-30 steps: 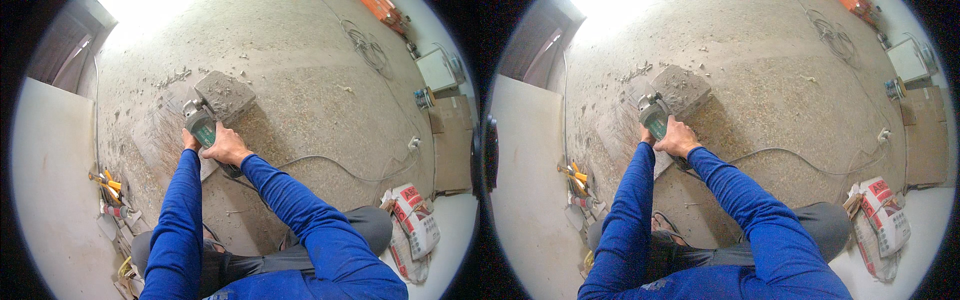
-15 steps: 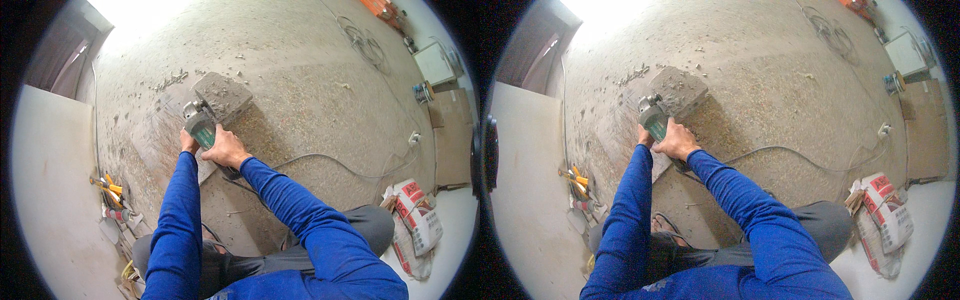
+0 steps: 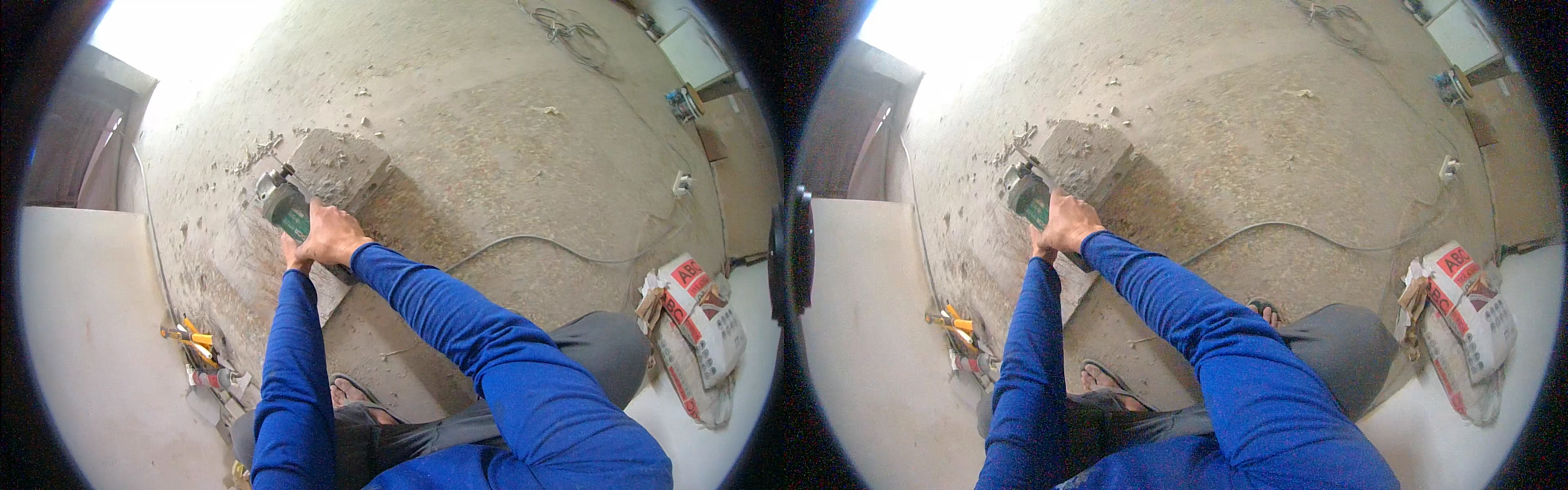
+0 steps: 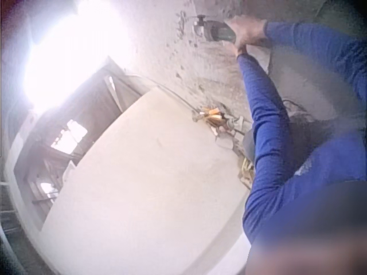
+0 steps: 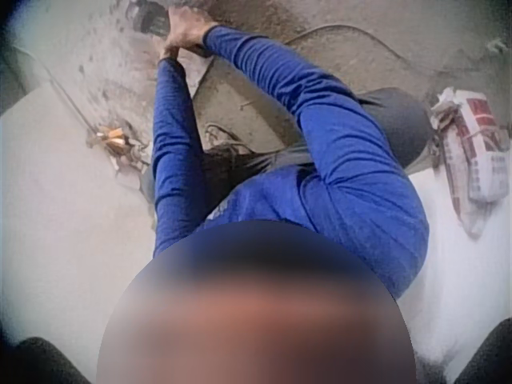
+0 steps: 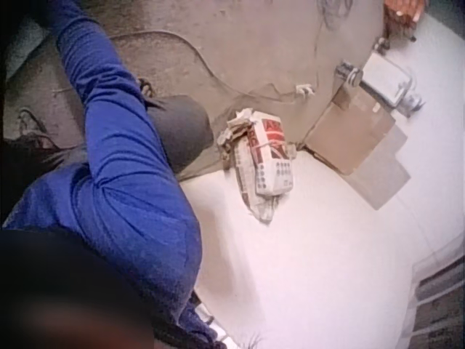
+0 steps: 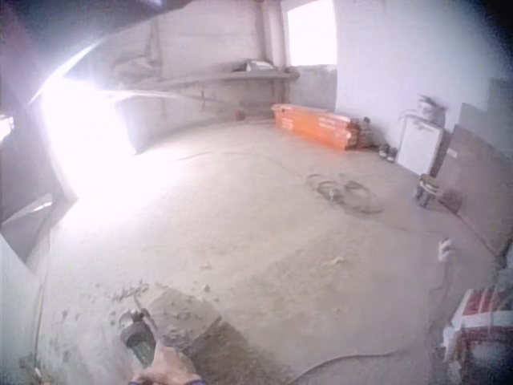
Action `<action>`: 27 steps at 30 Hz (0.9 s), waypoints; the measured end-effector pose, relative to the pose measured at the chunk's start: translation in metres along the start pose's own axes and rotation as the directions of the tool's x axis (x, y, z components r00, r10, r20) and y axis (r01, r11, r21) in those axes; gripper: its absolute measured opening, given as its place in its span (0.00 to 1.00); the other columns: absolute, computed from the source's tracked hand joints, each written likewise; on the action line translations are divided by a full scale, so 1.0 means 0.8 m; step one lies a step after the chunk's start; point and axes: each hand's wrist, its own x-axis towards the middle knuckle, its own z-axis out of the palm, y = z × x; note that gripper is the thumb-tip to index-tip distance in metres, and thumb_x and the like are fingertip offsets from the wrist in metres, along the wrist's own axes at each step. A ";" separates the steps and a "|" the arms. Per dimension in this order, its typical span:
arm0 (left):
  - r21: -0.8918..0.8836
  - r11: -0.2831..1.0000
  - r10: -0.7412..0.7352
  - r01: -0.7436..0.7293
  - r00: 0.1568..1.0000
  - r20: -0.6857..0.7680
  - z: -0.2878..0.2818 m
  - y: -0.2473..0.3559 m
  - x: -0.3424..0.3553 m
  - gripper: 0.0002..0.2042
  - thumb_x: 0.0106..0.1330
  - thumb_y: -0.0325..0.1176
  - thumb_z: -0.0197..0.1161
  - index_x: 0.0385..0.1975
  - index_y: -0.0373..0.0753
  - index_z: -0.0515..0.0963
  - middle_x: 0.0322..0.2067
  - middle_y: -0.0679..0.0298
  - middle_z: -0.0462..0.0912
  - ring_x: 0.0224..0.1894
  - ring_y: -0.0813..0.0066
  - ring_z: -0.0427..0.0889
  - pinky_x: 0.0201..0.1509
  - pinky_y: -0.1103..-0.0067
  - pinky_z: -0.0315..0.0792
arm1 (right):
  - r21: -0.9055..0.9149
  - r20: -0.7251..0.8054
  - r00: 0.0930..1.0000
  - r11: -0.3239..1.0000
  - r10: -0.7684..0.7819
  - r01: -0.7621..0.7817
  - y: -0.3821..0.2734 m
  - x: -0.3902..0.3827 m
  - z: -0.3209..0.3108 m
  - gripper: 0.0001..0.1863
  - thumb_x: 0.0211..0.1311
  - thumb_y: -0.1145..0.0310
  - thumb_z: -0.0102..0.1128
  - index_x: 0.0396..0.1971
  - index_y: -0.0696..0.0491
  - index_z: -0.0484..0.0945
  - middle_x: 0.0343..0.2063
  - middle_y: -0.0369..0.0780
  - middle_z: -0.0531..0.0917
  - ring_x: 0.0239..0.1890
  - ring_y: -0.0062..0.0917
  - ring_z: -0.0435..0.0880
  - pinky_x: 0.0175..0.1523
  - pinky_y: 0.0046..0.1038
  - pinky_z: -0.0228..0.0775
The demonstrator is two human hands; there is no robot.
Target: The person measures a wall section, places a white ceramic tile, and secures it with tile leveling clips. They apply adhesive with a trowel, then cut a tile using an angle grinder while sitting on the floor.
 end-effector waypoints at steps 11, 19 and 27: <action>-0.057 0.996 -0.072 0.070 0.997 -0.029 -0.012 -0.005 0.003 0.16 0.75 0.39 0.55 0.51 0.37 0.85 0.45 0.63 0.88 0.43 0.75 0.87 0.46 0.73 0.82 | 0.049 -0.021 1.000 0.999 -0.005 0.006 0.001 0.015 0.011 0.47 0.42 0.50 0.76 0.57 0.67 0.70 0.47 0.61 0.84 0.53 0.53 0.85 0.61 0.43 0.77; -0.089 0.992 -0.095 0.091 0.995 -0.042 -0.017 -0.009 0.009 0.16 0.75 0.39 0.55 0.50 0.38 0.84 0.45 0.63 0.88 0.42 0.75 0.87 0.46 0.73 0.82 | 0.017 -0.007 1.000 1.000 -0.009 0.009 0.004 0.015 0.015 0.48 0.42 0.48 0.76 0.56 0.68 0.69 0.47 0.62 0.84 0.53 0.53 0.85 0.61 0.44 0.77; -0.110 0.988 -0.117 0.111 0.992 -0.053 -0.021 -0.016 0.013 0.16 0.75 0.39 0.54 0.50 0.38 0.84 0.45 0.63 0.88 0.42 0.75 0.87 0.46 0.73 0.82 | 0.042 -0.015 1.000 0.999 -0.004 0.004 0.005 0.008 0.012 0.48 0.42 0.47 0.76 0.55 0.68 0.70 0.46 0.63 0.84 0.52 0.55 0.85 0.61 0.44 0.77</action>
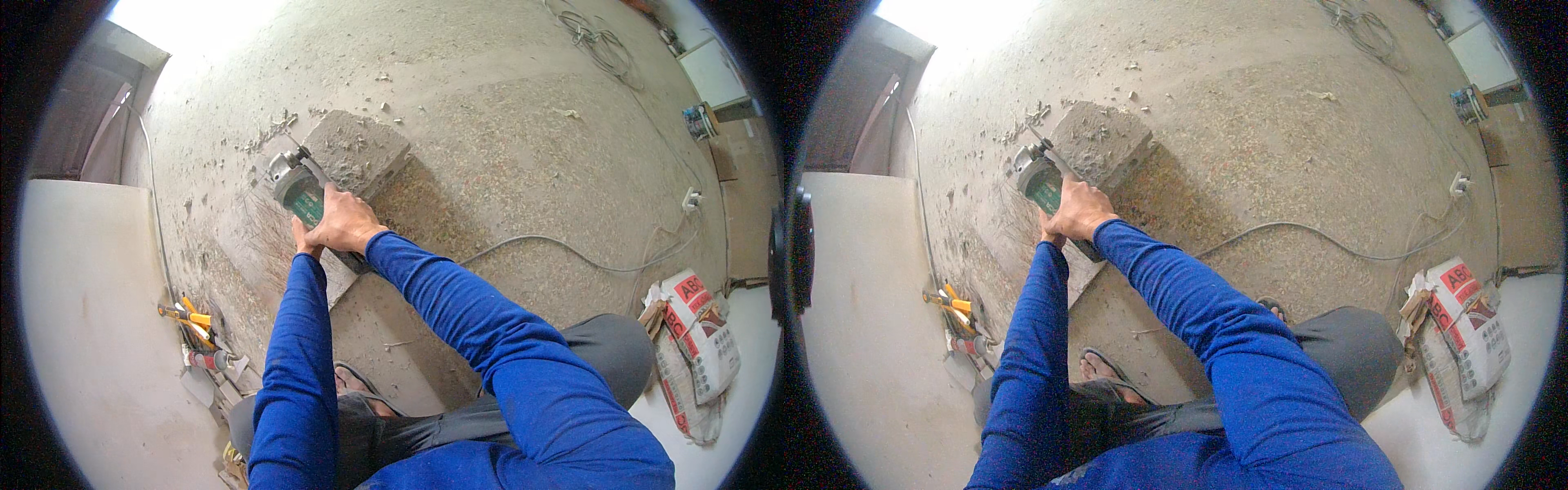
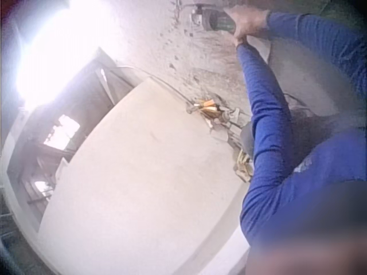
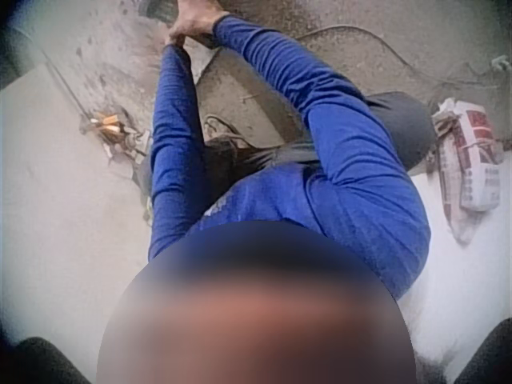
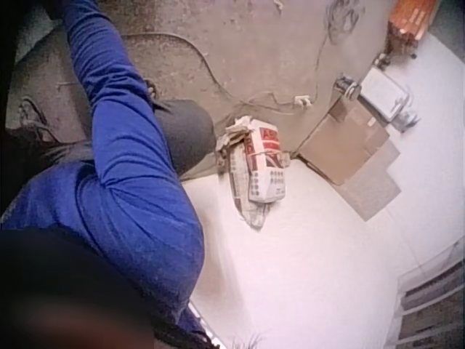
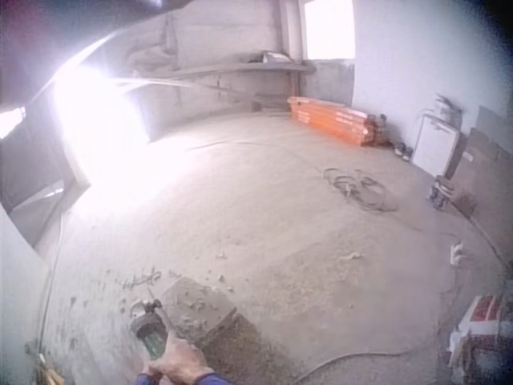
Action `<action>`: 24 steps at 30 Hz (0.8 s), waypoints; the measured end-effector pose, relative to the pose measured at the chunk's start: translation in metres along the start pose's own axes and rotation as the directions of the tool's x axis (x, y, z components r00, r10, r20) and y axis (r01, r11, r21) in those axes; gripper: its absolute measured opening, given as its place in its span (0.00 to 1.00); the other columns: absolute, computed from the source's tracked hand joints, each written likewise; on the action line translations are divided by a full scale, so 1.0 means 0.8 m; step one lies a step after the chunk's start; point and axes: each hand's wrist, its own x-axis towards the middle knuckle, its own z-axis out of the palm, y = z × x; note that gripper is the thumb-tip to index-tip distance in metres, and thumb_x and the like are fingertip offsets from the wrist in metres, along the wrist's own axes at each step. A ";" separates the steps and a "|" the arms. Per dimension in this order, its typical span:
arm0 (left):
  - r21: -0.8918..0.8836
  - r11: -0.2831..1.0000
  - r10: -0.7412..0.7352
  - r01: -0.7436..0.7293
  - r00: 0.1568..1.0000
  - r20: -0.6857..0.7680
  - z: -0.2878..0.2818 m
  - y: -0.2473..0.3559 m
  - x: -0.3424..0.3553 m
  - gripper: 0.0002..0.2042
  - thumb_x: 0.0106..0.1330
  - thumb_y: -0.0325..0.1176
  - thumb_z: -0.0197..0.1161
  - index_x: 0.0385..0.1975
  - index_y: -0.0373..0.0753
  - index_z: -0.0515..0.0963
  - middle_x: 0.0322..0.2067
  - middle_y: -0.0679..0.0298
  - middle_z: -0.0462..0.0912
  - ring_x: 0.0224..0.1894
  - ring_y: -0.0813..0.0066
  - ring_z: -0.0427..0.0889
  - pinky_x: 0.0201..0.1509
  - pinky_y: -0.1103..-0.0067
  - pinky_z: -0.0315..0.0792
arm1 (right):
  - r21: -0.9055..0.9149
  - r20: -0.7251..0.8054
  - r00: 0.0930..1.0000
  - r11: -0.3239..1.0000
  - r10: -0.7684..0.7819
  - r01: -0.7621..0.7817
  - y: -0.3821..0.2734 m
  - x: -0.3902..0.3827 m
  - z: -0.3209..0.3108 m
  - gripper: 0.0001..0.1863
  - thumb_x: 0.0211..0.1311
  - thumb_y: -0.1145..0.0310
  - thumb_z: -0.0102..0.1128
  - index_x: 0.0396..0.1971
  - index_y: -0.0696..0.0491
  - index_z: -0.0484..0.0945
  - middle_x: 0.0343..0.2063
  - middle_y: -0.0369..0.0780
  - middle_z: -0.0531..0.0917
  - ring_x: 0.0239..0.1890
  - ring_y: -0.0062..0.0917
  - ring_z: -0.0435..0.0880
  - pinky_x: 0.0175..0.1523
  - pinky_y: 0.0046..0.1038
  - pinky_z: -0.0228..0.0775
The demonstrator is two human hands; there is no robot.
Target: The person measures a wall section, places a white ceramic tile, and secures it with tile leveling clips. They apply adhesive with a trowel, then cut a tile using an angle grinder while sitting on the floor.
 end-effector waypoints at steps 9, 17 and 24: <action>-0.016 1.000 -0.011 0.011 1.000 -0.007 -0.004 -0.005 0.007 0.16 0.75 0.39 0.54 0.50 0.38 0.84 0.45 0.63 0.88 0.42 0.75 0.87 0.45 0.72 0.83 | -0.029 0.032 0.999 0.999 0.017 -0.016 0.001 -0.005 -0.002 0.50 0.38 0.47 0.78 0.56 0.68 0.70 0.47 0.63 0.84 0.53 0.55 0.85 0.61 0.43 0.77; -0.037 0.999 -0.018 0.018 1.000 -0.003 -0.010 -0.013 0.014 0.16 0.75 0.40 0.54 0.50 0.38 0.84 0.45 0.63 0.88 0.41 0.75 0.88 0.45 0.72 0.83 | -0.064 0.058 0.998 0.998 0.024 -0.020 -0.004 -0.015 -0.011 0.52 0.42 0.44 0.78 0.59 0.67 0.68 0.47 0.61 0.85 0.54 0.53 0.85 0.61 0.44 0.78; 0.126 0.992 0.005 0.003 0.998 -0.063 -0.022 -0.022 0.031 0.18 0.76 0.41 0.51 0.50 0.38 0.84 0.43 0.63 0.88 0.38 0.72 0.89 0.41 0.71 0.84 | -0.083 0.076 0.996 0.996 0.039 -0.032 -0.004 -0.016 -0.012 0.51 0.40 0.47 0.79 0.59 0.67 0.68 0.47 0.61 0.85 0.54 0.53 0.85 0.62 0.44 0.78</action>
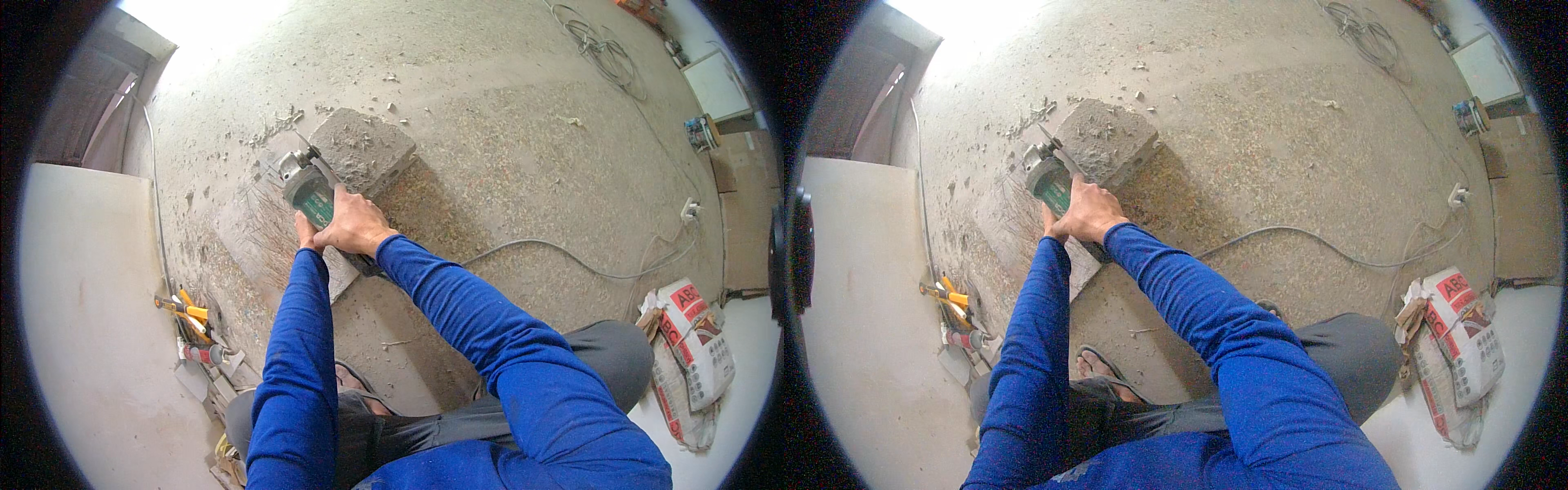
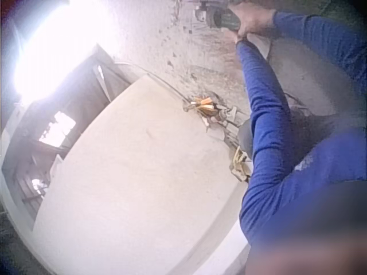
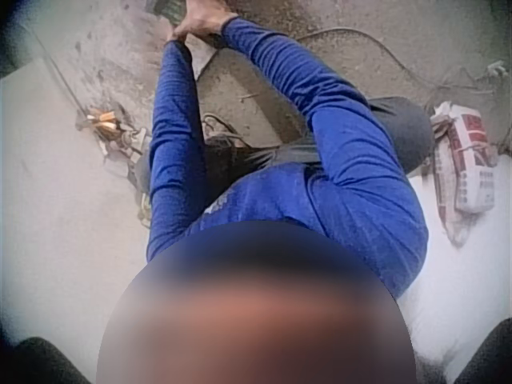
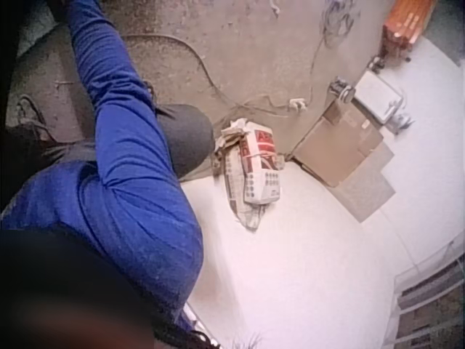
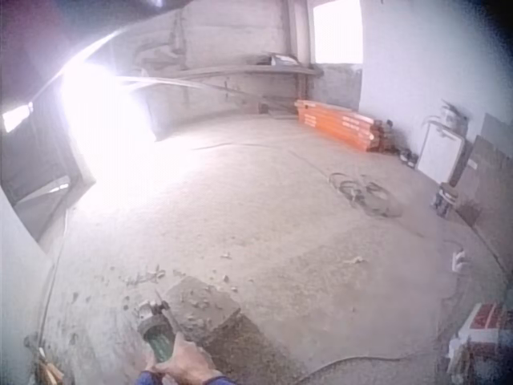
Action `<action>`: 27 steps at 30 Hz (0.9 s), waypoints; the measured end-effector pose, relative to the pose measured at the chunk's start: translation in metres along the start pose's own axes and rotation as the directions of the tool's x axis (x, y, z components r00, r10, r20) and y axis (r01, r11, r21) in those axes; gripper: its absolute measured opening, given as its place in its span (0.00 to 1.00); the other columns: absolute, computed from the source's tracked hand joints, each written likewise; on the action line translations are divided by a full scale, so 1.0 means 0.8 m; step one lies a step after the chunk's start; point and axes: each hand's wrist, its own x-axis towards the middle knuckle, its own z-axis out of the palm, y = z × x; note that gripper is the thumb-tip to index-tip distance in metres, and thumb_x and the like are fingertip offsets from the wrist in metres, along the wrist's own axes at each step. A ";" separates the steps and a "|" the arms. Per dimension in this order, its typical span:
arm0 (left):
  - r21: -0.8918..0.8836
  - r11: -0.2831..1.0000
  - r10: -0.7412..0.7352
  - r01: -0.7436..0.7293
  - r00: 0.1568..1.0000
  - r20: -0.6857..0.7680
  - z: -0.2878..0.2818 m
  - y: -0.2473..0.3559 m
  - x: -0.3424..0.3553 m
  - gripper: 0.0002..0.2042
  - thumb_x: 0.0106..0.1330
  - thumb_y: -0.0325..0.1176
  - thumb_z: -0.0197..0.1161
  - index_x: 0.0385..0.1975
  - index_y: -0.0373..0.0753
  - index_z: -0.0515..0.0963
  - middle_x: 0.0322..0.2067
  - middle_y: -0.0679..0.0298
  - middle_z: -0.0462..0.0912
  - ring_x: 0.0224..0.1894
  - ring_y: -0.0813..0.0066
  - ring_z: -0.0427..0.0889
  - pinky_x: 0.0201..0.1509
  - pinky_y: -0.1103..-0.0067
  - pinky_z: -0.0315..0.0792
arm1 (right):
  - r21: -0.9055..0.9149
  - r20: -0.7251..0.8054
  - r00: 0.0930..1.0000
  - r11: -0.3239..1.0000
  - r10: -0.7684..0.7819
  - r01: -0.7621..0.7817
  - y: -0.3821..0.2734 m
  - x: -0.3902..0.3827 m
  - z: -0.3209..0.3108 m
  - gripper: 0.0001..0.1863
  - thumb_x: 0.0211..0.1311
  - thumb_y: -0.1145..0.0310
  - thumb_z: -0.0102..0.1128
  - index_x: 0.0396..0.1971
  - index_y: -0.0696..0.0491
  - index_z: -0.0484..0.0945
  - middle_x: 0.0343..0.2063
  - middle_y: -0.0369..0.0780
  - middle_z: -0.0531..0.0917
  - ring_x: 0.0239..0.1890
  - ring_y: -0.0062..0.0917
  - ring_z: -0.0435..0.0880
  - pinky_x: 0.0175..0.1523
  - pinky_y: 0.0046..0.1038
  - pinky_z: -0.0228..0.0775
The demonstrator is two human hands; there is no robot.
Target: The person measures a wall section, places a white ceramic tile, and secures it with tile leveling clips. They apply adhesive with a trowel, then cut a tile using an angle grinder while sitting on the floor.
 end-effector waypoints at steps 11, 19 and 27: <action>-0.114 0.993 -0.042 0.039 0.999 -0.027 0.026 0.025 -0.042 0.17 0.75 0.39 0.51 0.52 0.37 0.82 0.43 0.60 0.88 0.37 0.67 0.90 0.41 0.69 0.85 | 0.031 -0.020 1.000 0.999 0.014 -0.013 0.004 -0.001 0.004 0.48 0.35 0.52 0.78 0.55 0.66 0.71 0.48 0.62 0.84 0.54 0.55 0.85 0.61 0.43 0.77; -0.013 1.000 -0.027 0.027 0.998 -0.062 0.011 0.010 -0.018 0.17 0.74 0.38 0.53 0.49 0.36 0.85 0.41 0.59 0.89 0.36 0.69 0.90 0.39 0.70 0.85 | 0.023 -0.016 1.000 1.000 0.021 -0.020 0.005 -0.004 0.004 0.47 0.36 0.52 0.78 0.55 0.66 0.70 0.47 0.62 0.84 0.53 0.55 0.85 0.62 0.44 0.77; -0.094 0.994 -0.057 0.051 0.997 -0.060 0.013 0.012 -0.019 0.16 0.74 0.37 0.54 0.50 0.36 0.84 0.41 0.60 0.89 0.36 0.68 0.89 0.38 0.70 0.84 | 0.021 -0.006 1.000 0.999 0.026 -0.026 0.007 -0.007 0.004 0.47 0.36 0.51 0.78 0.54 0.66 0.70 0.47 0.62 0.84 0.53 0.55 0.85 0.61 0.44 0.77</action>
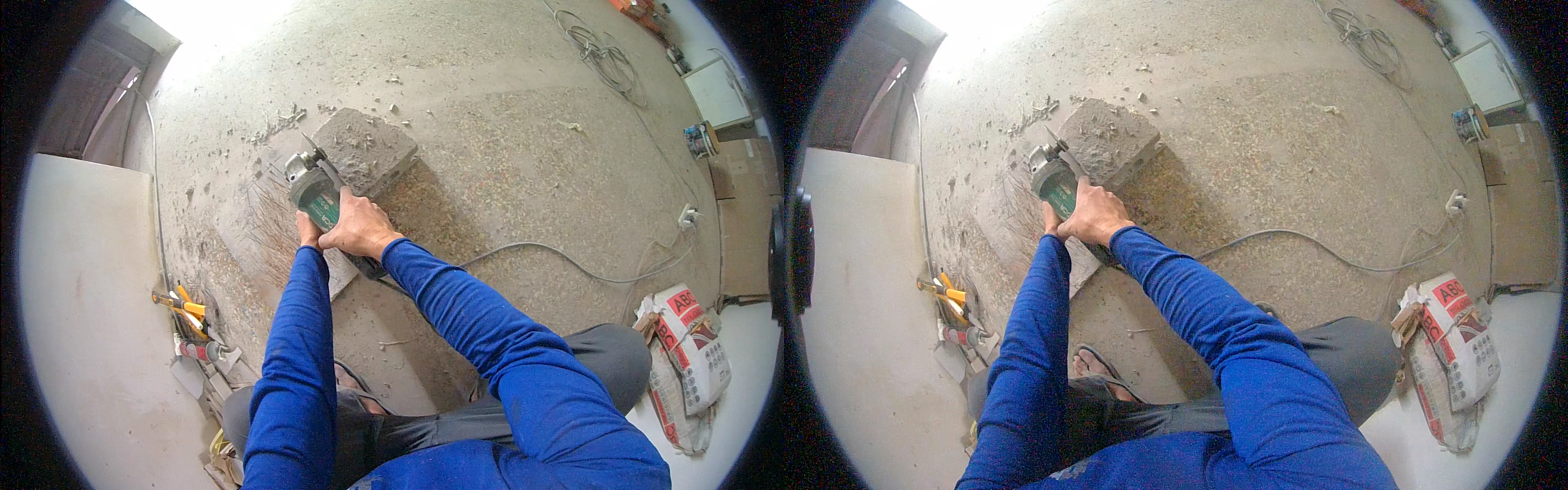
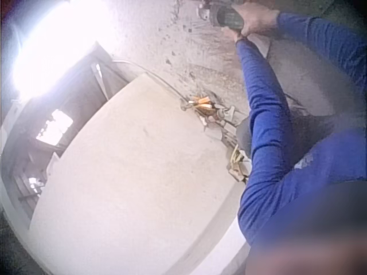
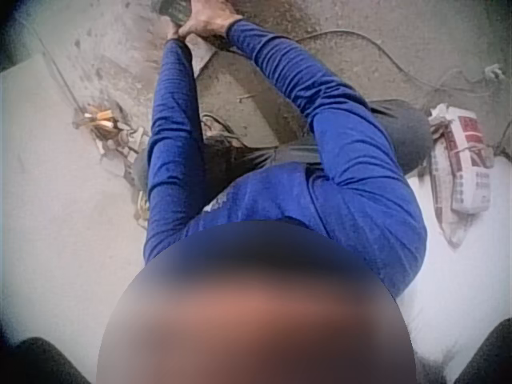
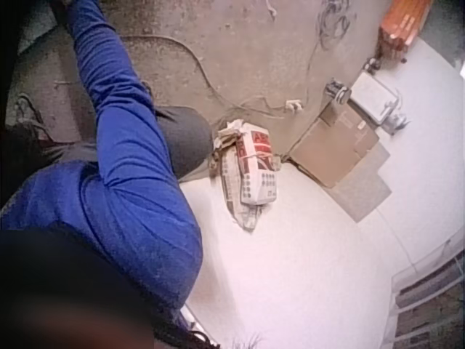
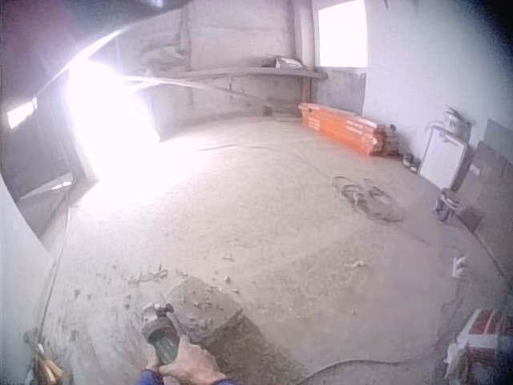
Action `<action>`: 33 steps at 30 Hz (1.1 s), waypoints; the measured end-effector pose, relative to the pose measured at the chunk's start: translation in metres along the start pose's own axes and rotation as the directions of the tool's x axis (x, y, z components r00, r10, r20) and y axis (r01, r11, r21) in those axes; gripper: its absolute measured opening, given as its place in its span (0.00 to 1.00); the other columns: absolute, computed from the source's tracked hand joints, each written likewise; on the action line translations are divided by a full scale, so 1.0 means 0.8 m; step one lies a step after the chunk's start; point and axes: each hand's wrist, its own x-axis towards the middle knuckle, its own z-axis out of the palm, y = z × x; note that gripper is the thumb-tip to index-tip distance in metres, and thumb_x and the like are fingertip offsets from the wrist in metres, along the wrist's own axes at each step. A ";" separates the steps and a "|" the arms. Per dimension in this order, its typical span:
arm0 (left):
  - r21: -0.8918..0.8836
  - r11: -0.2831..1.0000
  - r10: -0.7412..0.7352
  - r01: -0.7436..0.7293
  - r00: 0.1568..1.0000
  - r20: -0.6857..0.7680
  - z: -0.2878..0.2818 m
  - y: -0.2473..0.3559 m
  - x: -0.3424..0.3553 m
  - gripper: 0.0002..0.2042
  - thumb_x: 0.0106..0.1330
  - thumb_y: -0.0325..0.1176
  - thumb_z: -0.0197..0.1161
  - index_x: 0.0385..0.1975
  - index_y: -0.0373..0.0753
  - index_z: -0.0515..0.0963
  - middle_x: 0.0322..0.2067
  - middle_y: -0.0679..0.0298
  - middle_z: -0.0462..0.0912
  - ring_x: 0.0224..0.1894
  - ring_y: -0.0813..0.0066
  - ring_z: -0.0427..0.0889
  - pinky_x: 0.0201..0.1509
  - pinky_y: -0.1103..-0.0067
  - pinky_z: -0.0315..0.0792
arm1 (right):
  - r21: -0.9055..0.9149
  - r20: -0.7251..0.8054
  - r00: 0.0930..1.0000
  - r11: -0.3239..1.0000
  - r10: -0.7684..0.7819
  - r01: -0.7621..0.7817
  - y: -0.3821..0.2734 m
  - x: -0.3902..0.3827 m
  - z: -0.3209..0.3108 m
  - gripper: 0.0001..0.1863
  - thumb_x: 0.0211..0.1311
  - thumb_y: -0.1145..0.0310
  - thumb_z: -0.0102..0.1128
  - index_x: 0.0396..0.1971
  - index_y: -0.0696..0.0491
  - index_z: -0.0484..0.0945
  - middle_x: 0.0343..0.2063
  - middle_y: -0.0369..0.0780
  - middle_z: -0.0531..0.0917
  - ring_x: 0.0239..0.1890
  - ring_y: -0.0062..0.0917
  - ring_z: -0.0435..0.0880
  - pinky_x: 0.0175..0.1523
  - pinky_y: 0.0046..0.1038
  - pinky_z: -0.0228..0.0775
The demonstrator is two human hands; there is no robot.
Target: The person measures a wall section, places a white ceramic tile, and secures it with tile leveling clips. They apply adhesive with a trowel, then cut a tile using an angle grinder while sitting on the floor.
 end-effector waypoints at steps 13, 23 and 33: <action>0.121 0.985 0.116 -0.122 0.992 0.059 0.004 0.005 -0.005 0.16 0.72 0.38 0.58 0.50 0.35 0.84 0.42 0.58 0.89 0.35 0.67 0.89 0.38 0.69 0.84 | -0.011 0.000 1.000 1.000 -0.020 0.020 0.000 -0.007 -0.001 0.48 0.37 0.51 0.78 0.56 0.67 0.69 0.46 0.62 0.84 0.52 0.55 0.85 0.61 0.44 0.77; 0.109 0.988 0.106 -0.110 0.993 0.049 0.017 0.011 -0.022 0.16 0.71 0.39 0.58 0.49 0.35 0.85 0.41 0.58 0.89 0.35 0.68 0.90 0.38 0.69 0.84 | -0.008 -0.006 1.000 1.000 -0.003 0.003 0.000 -0.011 -0.002 0.48 0.37 0.52 0.78 0.56 0.67 0.68 0.46 0.63 0.84 0.52 0.55 0.85 0.61 0.45 0.77; 0.158 0.976 0.141 -0.149 0.988 0.062 0.018 0.012 -0.023 0.16 0.71 0.40 0.59 0.48 0.35 0.86 0.41 0.59 0.90 0.36 0.69 0.90 0.39 0.69 0.85 | -0.012 -0.008 1.000 1.000 -0.008 0.008 0.002 -0.015 0.000 0.46 0.37 0.54 0.78 0.55 0.66 0.69 0.46 0.62 0.84 0.52 0.55 0.85 0.61 0.44 0.77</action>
